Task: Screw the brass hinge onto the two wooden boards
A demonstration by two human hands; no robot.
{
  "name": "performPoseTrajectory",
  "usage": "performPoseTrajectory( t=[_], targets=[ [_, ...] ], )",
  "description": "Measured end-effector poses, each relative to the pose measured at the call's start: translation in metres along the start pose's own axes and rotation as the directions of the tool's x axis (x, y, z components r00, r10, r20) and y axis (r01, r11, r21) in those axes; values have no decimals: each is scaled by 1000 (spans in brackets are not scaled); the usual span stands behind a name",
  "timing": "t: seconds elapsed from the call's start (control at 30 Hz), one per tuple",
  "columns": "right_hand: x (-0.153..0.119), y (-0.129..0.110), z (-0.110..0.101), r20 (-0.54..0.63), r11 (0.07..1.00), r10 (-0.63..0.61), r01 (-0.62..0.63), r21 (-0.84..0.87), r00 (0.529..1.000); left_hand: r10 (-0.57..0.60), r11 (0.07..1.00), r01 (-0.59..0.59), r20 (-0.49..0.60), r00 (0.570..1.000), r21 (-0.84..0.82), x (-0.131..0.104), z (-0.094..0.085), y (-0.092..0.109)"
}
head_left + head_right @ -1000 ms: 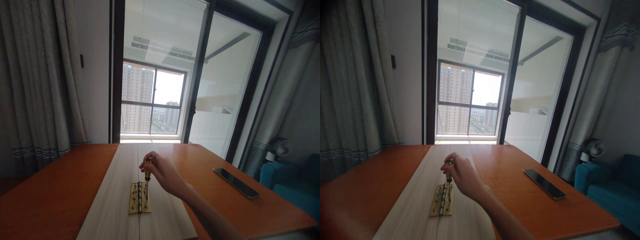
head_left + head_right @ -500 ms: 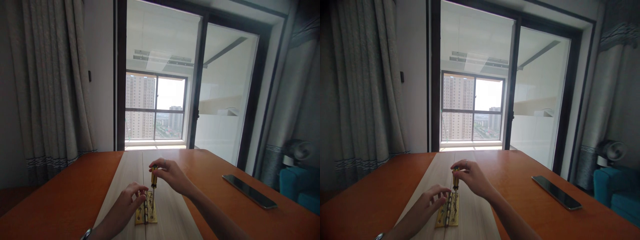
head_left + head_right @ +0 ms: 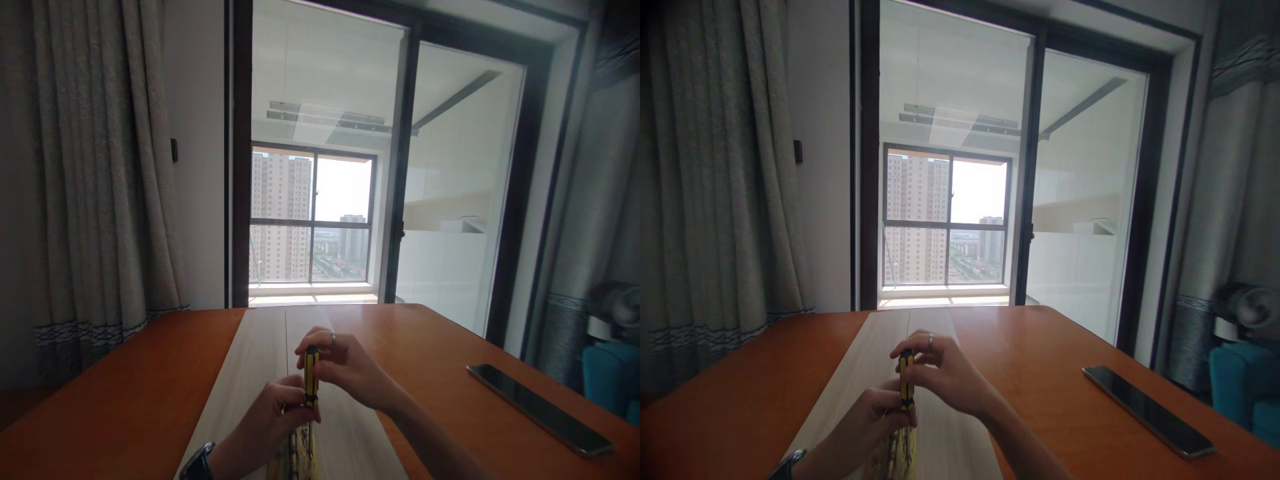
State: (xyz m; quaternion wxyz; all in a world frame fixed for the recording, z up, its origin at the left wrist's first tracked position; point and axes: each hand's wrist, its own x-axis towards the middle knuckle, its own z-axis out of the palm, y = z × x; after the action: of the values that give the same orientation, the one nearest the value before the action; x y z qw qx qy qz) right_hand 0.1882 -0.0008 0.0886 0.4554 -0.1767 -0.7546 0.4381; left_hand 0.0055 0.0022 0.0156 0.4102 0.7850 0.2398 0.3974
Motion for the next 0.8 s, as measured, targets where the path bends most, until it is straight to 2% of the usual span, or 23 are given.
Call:
performPoseTrajectory(
  t=[0.1, 0.17, 0.33, 0.5, 0.67, 0.8],
  targets=[
    [3, 6, -1, -53, 999, -35, 34, -17, 998, 3, 1000, -3, -6, 1000, -25, 1, 0, -10],
    [6, 10, -4, -63, 999, 3, 1, 54, 998, 9, 999, -10, -9, 1000, -51, 2, 0, -16],
    [15, 19, -13, 35, 958, 126, -131, 254, 991, 13, 995, -17, -36, 999, -94, 4, 3, -24],
    [15, 25, -14, 132, 906, 98, -144, 398, 986, -13, 992, 4, -70, 997, -124, 3, 4, -28],
    [5, 31, -6, 82, 891, 17, -53, 451, 996, -8, 989, 1, -46, 999, -148, 3, 4, -25],
    [-1, 41, -4, 4, 890, 43, -40, 454, 999, 33, 993, -35, -25, 999, -110, 4, 4, -20]
  ],
)
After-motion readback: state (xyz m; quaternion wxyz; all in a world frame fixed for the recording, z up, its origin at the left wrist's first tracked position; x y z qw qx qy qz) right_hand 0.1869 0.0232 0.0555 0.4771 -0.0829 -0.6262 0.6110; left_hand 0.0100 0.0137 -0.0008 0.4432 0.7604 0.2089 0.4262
